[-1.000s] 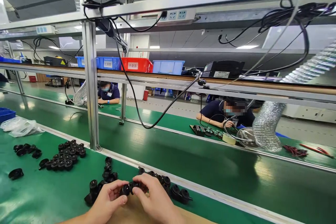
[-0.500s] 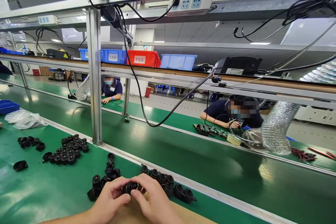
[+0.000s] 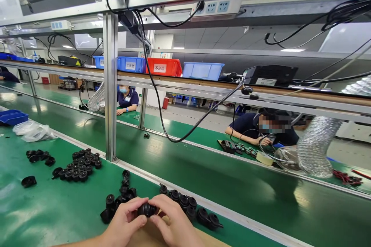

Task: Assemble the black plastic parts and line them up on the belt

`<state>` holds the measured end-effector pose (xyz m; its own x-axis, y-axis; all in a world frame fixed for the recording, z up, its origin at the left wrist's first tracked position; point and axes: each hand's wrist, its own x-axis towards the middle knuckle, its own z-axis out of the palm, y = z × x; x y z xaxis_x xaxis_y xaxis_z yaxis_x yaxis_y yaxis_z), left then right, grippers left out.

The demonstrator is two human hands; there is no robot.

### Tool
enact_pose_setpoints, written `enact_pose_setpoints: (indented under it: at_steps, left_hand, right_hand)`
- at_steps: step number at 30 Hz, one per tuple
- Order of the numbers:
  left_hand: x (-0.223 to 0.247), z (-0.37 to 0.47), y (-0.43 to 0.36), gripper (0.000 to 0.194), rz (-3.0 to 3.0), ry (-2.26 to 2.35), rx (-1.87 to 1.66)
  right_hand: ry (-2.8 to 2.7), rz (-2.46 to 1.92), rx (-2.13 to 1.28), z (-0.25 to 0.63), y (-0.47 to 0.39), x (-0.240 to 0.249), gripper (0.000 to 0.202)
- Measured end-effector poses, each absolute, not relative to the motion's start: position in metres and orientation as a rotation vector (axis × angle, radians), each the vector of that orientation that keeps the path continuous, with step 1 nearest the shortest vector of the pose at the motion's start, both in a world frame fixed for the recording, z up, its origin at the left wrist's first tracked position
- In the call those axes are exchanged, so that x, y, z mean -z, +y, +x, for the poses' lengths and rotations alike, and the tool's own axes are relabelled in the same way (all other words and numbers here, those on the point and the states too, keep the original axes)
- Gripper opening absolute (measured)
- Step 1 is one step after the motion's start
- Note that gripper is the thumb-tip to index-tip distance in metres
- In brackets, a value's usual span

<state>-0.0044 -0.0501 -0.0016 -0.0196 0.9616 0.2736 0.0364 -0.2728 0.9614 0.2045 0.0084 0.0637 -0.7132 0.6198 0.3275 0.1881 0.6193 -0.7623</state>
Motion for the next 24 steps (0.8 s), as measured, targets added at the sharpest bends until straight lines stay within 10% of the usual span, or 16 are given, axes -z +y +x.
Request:
enact_pose_setpoints:
  at_steps: [24]
  left_hand:
    - [-0.015, -0.009, -0.054, 0.041, 1.4, 1.092, -1.387]
  right_hand:
    - [-2.562, -0.574, -0.519, 0.208, 0.003, -0.066, 0.029]
